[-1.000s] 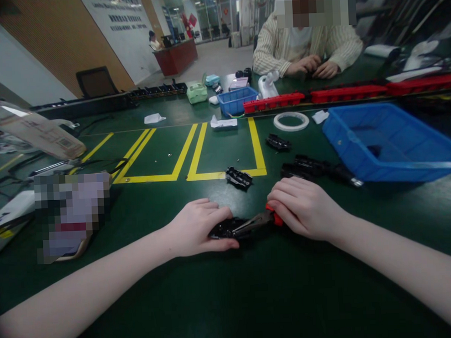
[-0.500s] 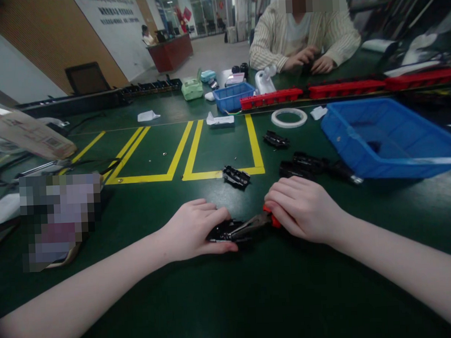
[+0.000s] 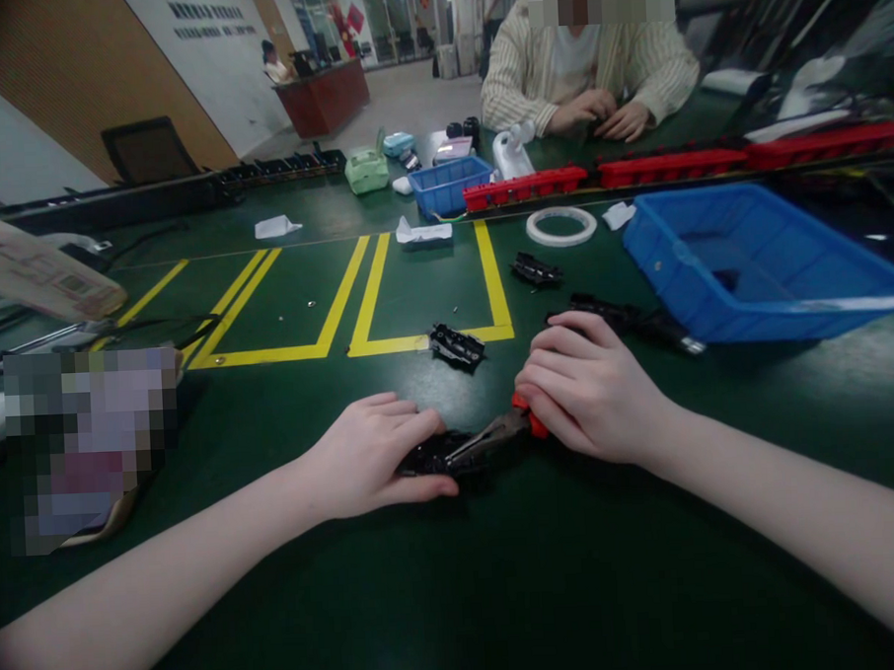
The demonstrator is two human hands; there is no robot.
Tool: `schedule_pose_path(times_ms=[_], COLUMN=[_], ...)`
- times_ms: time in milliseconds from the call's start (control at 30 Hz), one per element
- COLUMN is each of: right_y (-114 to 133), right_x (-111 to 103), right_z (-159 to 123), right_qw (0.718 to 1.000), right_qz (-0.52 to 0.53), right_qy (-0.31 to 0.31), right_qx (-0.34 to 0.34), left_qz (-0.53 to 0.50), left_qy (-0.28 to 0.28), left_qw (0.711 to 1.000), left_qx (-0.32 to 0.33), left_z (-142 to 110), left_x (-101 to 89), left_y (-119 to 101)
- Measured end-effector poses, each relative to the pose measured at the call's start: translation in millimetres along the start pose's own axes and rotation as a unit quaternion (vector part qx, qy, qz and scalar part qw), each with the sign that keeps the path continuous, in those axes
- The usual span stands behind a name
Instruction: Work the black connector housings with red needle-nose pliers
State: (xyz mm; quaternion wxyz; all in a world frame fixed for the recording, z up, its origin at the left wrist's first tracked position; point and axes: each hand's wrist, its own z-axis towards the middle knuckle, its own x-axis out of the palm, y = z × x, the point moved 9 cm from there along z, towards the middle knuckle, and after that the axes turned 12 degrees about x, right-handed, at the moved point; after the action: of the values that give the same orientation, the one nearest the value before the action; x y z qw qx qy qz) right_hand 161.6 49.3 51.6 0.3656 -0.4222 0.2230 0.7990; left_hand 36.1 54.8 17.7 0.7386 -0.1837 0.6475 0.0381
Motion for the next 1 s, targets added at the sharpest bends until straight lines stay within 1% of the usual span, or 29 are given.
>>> schedule_pose_path(times_ms=[167, 367, 533, 733, 1000], right_y=[2, 7, -3, -13, 2], right_x=[1, 0, 2, -1, -1], right_z=[1, 1, 1, -2, -1], right_qw=[0.999, 1.0, 0.999, 1.0, 1.0], right_qz=[-0.003, -0.013, -0.019, -0.018, 0.021], right_qy=[0.012, 0.012, 0.019, -0.01, -0.001], right_qx=[0.029, 0.023, 0.037, 0.023, 0.007], left_qz=[0.01, 0.015, 0.016, -0.008, -0.016], left_qy=[0.011, 0.02, 0.013, -0.013, -0.011], left_qw=[1.0, 1.0, 1.0, 1.0, 1.0], left_qx=[-0.007, -0.017, -0.008, 0.004, 0.0], left_z=[0, 1, 0, -2, 0], left_x=[0.5, 2.1, 2.3, 0.6, -0.4], left_y=[0, 0, 1, 2, 2])
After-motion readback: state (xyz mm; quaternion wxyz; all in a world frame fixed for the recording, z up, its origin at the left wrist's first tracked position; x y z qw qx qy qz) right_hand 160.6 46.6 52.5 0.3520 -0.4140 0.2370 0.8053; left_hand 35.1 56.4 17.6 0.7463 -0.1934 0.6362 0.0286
